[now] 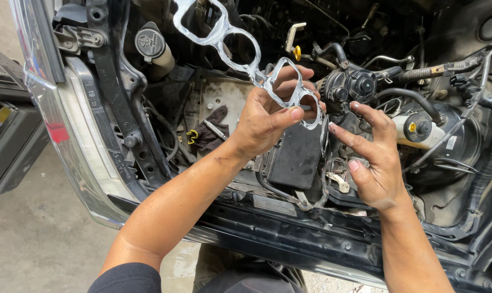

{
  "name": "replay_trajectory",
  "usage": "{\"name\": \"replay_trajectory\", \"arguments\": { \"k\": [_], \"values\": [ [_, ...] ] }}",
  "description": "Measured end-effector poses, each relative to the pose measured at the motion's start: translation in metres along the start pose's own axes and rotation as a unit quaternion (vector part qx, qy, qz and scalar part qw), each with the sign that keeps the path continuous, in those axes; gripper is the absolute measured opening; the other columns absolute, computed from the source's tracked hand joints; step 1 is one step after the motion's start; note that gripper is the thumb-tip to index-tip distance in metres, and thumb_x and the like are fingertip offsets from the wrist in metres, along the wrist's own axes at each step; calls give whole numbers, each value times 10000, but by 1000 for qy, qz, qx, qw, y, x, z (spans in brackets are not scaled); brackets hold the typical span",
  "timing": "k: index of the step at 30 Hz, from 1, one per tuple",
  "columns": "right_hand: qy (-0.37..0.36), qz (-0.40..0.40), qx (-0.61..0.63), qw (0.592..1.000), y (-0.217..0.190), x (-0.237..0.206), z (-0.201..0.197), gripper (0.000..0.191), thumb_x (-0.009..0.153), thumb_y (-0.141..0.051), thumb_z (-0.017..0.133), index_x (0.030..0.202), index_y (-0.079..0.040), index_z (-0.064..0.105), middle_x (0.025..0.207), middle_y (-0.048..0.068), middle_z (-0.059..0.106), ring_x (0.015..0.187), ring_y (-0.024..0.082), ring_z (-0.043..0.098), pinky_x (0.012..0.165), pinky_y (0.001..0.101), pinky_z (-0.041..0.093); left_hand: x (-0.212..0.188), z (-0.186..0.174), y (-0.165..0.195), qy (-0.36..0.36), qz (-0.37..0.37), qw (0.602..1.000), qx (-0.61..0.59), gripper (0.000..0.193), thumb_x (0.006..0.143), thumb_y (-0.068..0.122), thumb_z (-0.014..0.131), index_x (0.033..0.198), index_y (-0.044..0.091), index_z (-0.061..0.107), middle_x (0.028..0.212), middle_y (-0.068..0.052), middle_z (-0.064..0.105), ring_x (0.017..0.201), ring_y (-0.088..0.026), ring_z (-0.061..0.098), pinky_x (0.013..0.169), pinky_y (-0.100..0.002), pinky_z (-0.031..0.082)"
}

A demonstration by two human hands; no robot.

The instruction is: The person holds a new head gasket, aligns it with the engine block, and carefully places it into position. The gasket is then pressed into place to ensure proper seating.

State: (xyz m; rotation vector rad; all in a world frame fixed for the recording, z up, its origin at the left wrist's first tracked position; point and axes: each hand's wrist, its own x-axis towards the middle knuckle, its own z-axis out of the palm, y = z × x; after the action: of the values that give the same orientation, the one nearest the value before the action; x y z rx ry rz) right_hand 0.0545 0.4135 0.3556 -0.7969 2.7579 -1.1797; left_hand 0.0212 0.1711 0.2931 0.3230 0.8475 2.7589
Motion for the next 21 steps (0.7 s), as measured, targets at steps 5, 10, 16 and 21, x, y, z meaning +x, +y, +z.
{"name": "replay_trajectory", "arguments": {
  "k": [5,10,16,21],
  "values": [
    [-5,9,21,1000,-2,-2,0,603,964,-521,463,1334,-109,703,1596,184,450,1518,355,381,1314,495,255,-2,0,2,4,10,1000,2,680,946,167,835,1491,-6,467,1191,-131,678,1146,-239,690,1068,-421,586],
    [28,14,58,998,-1,-4,3,558,952,-528,554,1254,-83,704,1566,181,470,1489,351,435,1289,468,299,-2,-4,0,10,9,1000,-5,664,935,130,848,1458,-21,466,1173,-119,665,1130,-224,679,1035,-379,571],
    [119,-86,-34,989,-2,-8,13,441,825,-402,793,1127,-96,695,1452,134,523,1356,311,515,1309,483,239,-3,-9,-3,18,16,1000,6,652,937,127,843,1455,-20,474,1161,-106,681,1128,-201,677,1045,-363,561],
    [141,-144,-125,971,-3,-12,18,411,772,-246,935,1122,-151,742,1312,137,528,1260,314,557,1314,534,229,-5,-8,-10,53,33,998,-3,590,974,110,798,1461,-6,486,1142,-112,690,1089,-198,681,1020,-368,575]
  ]
}}
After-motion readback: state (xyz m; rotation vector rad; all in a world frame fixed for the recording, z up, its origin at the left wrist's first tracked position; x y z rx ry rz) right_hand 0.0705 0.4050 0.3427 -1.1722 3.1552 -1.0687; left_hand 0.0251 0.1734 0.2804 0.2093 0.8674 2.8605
